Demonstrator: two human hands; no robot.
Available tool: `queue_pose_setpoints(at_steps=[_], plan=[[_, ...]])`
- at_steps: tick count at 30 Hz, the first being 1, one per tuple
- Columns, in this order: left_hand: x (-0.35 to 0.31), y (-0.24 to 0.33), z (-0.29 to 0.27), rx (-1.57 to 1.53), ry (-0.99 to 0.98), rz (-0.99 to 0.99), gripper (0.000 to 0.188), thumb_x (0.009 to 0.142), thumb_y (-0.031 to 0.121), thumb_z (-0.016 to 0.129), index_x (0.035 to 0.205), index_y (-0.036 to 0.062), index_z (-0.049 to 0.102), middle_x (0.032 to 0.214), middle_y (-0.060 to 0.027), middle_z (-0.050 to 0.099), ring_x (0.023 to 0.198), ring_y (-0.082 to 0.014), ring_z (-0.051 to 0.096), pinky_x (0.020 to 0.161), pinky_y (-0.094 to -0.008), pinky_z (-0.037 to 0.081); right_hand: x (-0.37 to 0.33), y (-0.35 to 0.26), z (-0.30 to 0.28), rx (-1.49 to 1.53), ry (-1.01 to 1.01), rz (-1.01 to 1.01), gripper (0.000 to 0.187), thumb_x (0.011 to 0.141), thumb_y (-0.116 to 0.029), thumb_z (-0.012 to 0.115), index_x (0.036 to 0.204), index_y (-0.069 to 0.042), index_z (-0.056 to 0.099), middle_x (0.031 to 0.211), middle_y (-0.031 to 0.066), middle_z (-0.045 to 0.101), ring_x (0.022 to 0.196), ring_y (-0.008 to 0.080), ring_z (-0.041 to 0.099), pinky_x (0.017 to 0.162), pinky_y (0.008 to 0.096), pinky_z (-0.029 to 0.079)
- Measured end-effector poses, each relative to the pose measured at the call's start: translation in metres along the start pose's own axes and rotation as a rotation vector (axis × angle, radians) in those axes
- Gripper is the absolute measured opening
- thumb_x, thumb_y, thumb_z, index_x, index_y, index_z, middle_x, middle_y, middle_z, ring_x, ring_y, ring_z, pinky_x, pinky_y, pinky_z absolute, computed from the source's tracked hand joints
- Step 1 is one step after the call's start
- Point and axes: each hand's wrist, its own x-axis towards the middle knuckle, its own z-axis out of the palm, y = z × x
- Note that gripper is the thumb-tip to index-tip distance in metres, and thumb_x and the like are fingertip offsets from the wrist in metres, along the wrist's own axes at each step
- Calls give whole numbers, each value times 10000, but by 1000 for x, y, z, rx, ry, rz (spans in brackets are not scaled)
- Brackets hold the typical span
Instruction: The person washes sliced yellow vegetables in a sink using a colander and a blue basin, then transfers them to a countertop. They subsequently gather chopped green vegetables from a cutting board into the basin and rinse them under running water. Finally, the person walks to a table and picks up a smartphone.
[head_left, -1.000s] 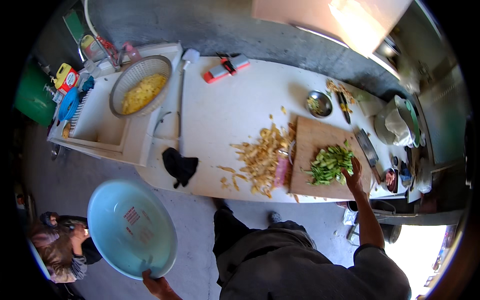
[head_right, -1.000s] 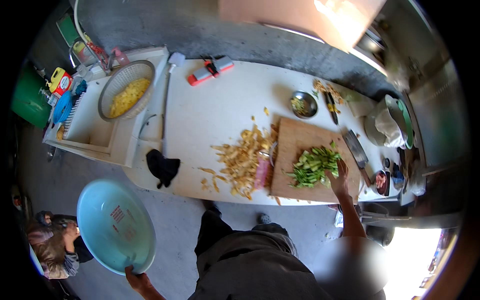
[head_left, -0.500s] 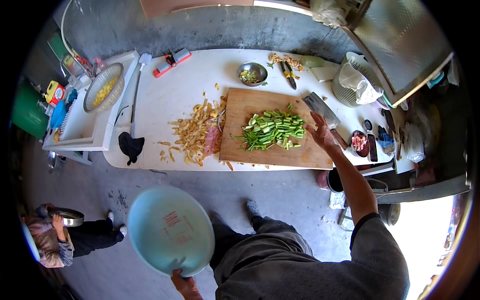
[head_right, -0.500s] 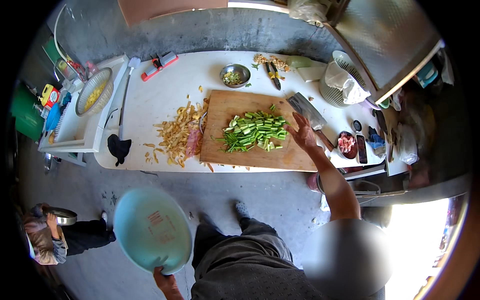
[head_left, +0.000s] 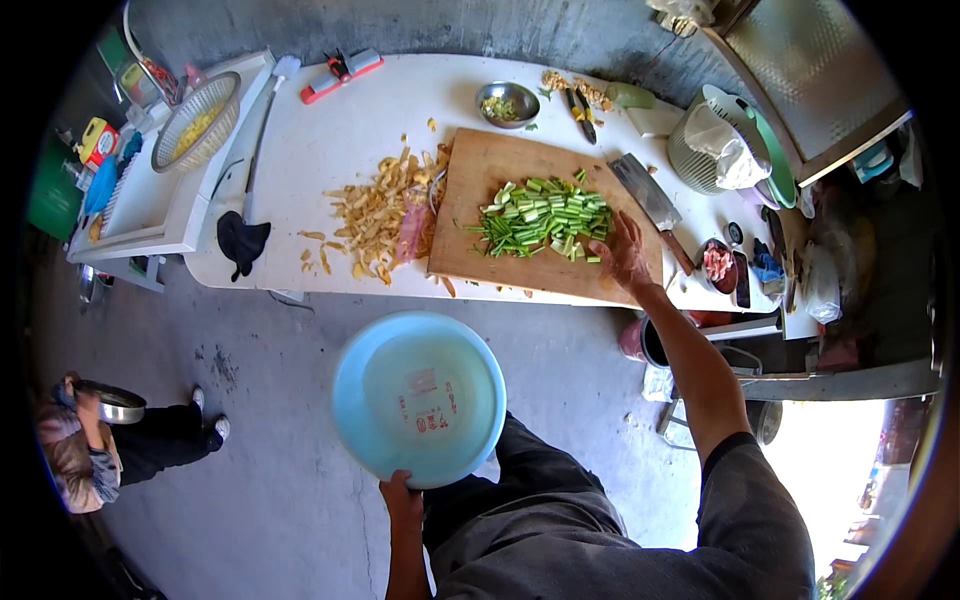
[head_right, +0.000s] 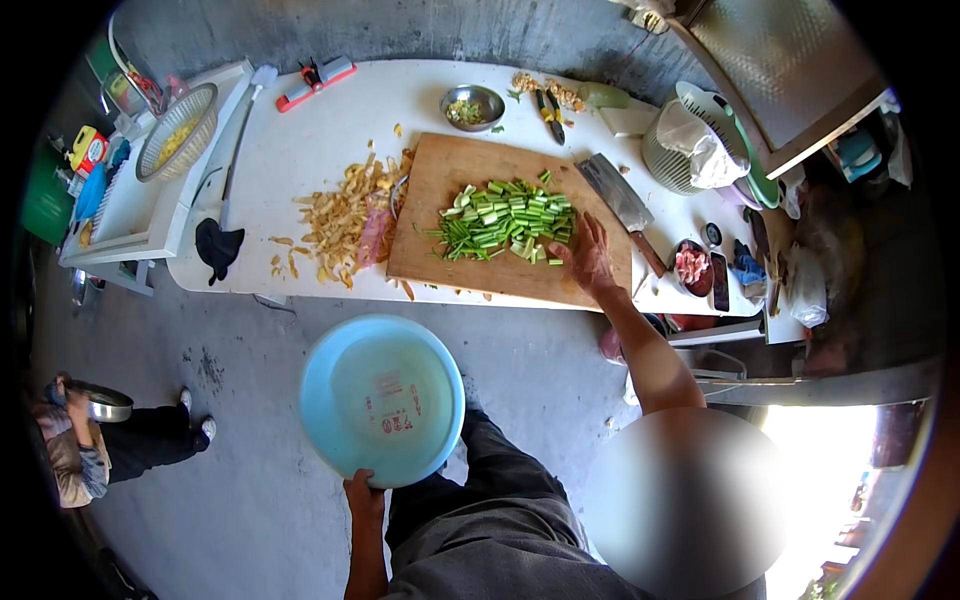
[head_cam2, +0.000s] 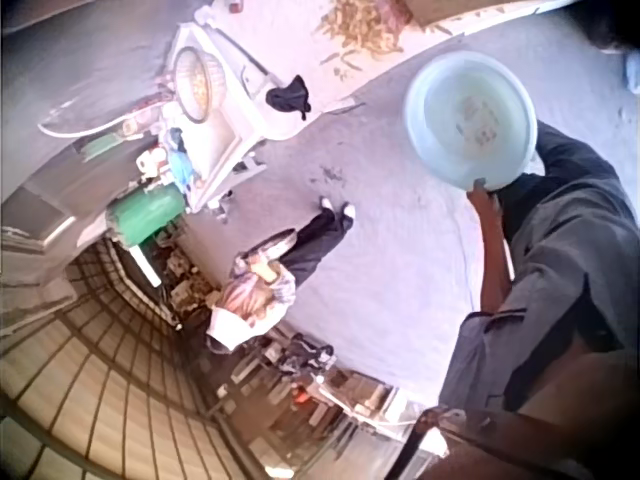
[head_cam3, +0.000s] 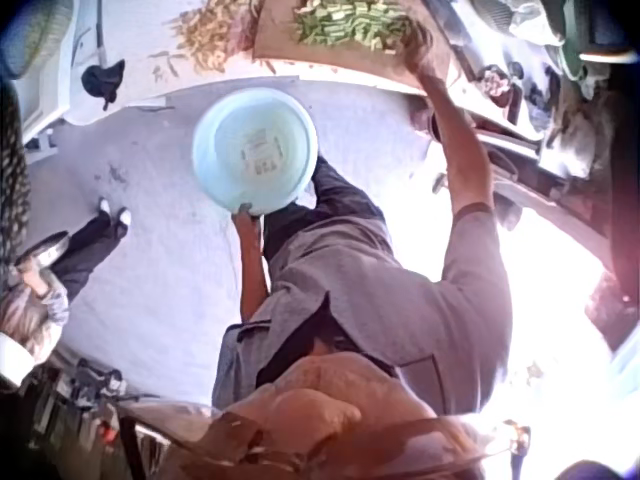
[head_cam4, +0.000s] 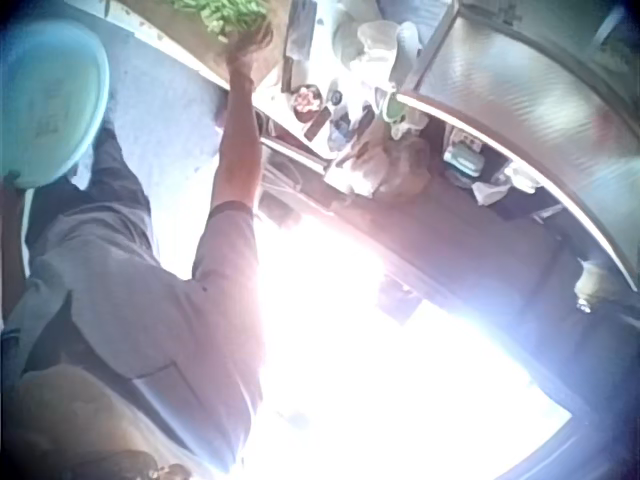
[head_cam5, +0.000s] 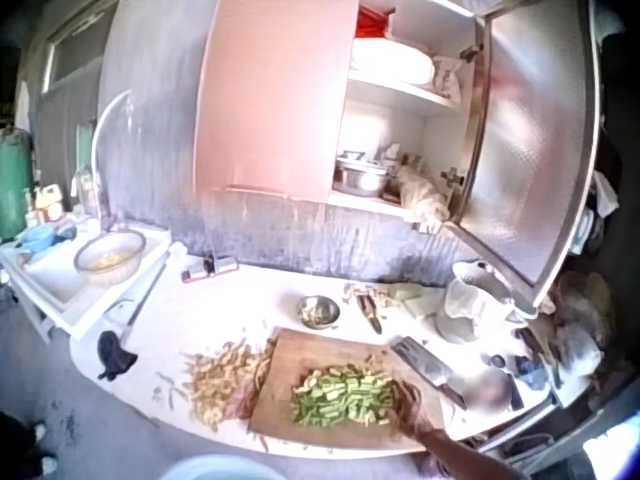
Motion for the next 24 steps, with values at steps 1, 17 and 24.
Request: queue_pose_setpoints(at_steps=[1,17,24], plan=[[7,-6,-2,10,-12,-5,524,722,-45,545,1244,-67,511,1160,-140,594,1086,-295,603,957,-432,497,2,5,3,-33,10,-4,978,855,-655,624,1481,47,358,1522,274,350,1438,417,269,1199,482,220],[77,-99,64,188,-178,-114,400,769,-45,595,1167,-71,563,1064,-101,635,953,-246,650,788,-362,517,55,-14,18,119,138,-174,621,894,-505,660,1344,-83,583,1329,140,548,1245,356,485,1077,462,384],[92,-126,97,166,-247,-180,428,764,-48,601,1189,-52,544,1045,-95,620,947,-231,642,785,-364,521,43,-28,17,206,88,-129,527,885,-458,691,1230,-66,625,1296,137,572,1218,360,507,1056,459,398]])
